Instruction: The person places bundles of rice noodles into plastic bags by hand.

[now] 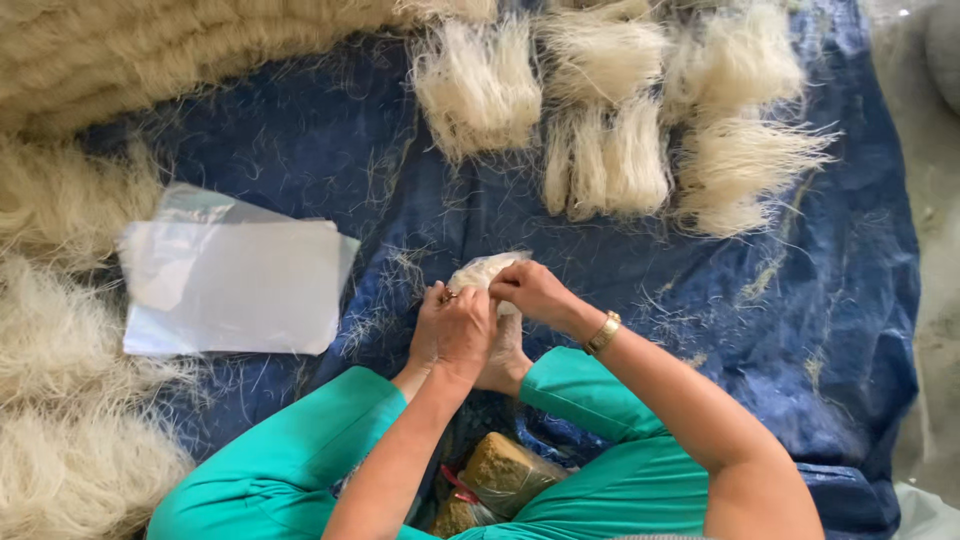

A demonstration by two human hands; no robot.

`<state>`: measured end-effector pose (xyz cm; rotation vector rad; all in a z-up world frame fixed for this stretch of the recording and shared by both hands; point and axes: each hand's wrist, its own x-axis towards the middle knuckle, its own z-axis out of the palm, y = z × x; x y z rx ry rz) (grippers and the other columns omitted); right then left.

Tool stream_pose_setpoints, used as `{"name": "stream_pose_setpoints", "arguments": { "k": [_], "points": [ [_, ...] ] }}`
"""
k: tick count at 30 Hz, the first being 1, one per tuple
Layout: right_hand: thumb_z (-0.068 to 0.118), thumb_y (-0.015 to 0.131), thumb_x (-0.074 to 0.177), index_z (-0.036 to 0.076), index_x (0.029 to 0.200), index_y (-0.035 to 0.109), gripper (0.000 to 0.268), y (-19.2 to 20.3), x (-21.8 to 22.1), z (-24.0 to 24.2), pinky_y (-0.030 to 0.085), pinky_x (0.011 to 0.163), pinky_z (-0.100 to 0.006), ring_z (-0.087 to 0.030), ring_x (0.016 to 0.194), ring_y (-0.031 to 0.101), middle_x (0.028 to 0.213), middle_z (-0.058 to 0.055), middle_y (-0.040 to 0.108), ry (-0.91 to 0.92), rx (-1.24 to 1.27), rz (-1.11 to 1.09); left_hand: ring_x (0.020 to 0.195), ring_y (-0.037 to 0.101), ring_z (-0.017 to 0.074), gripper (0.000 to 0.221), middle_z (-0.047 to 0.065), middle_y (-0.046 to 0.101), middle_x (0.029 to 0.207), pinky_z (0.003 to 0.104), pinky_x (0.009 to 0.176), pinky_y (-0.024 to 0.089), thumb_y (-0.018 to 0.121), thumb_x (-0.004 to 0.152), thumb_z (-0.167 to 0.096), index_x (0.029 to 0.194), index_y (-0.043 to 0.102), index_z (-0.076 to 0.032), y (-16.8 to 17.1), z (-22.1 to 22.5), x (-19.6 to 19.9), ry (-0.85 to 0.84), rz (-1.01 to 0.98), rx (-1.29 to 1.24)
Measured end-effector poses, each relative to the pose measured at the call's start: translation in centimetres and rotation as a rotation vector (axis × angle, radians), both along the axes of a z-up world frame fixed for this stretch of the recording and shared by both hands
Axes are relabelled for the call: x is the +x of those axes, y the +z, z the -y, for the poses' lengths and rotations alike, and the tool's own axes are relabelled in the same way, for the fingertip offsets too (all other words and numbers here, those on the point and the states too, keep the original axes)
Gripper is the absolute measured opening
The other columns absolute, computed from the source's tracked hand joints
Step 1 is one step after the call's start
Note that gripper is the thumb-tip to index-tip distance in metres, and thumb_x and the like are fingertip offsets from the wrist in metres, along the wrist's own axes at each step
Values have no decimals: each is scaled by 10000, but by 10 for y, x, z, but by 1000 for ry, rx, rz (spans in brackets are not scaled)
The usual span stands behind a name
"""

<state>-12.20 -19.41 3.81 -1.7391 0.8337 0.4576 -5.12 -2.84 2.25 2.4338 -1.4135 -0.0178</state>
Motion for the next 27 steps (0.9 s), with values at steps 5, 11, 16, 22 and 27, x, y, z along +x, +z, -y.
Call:
{"name": "stream_pose_setpoints", "arguments": {
  "k": [5,11,16,22,27],
  "points": [
    [62,613,948,-8,1017,755,173,55,9,5,531,822,-524,-448,944,673,939,-248,699,355,-33,318,919,714,289,353,56,701,786,441,1086,378,520,940,-419,678,613,-203,55,5,17,77,-443,134],
    [102,584,785,159,795,623,70,-27,-15,1,471,618,-415,-304,674,574,709,-43,554,744,-896,627,969,704,324,402,6,720,813,505,1122,386,555,868,-531,643,607,-203,-6,2,20,119,-535,182],
    [216,586,726,122,740,548,103,-17,-22,-5,387,786,-444,-300,774,508,739,-71,521,806,-1108,547,791,737,289,289,84,685,663,478,1131,354,593,866,-269,604,583,-147,36,-12,9,41,-432,-60],
    [217,534,800,183,753,549,60,-45,-30,2,347,778,-435,-270,869,498,785,-21,499,593,-1171,618,695,685,325,256,103,579,592,416,873,518,660,806,-179,594,529,-121,-46,-28,-7,67,-380,-333],
    [154,765,849,144,1079,745,230,-8,-30,-1,465,966,-443,-302,1138,620,1135,-70,693,26,-734,833,676,681,324,228,79,626,585,428,705,555,723,782,-265,611,634,-143,-41,-33,47,-35,-512,-313]
  ]
}}
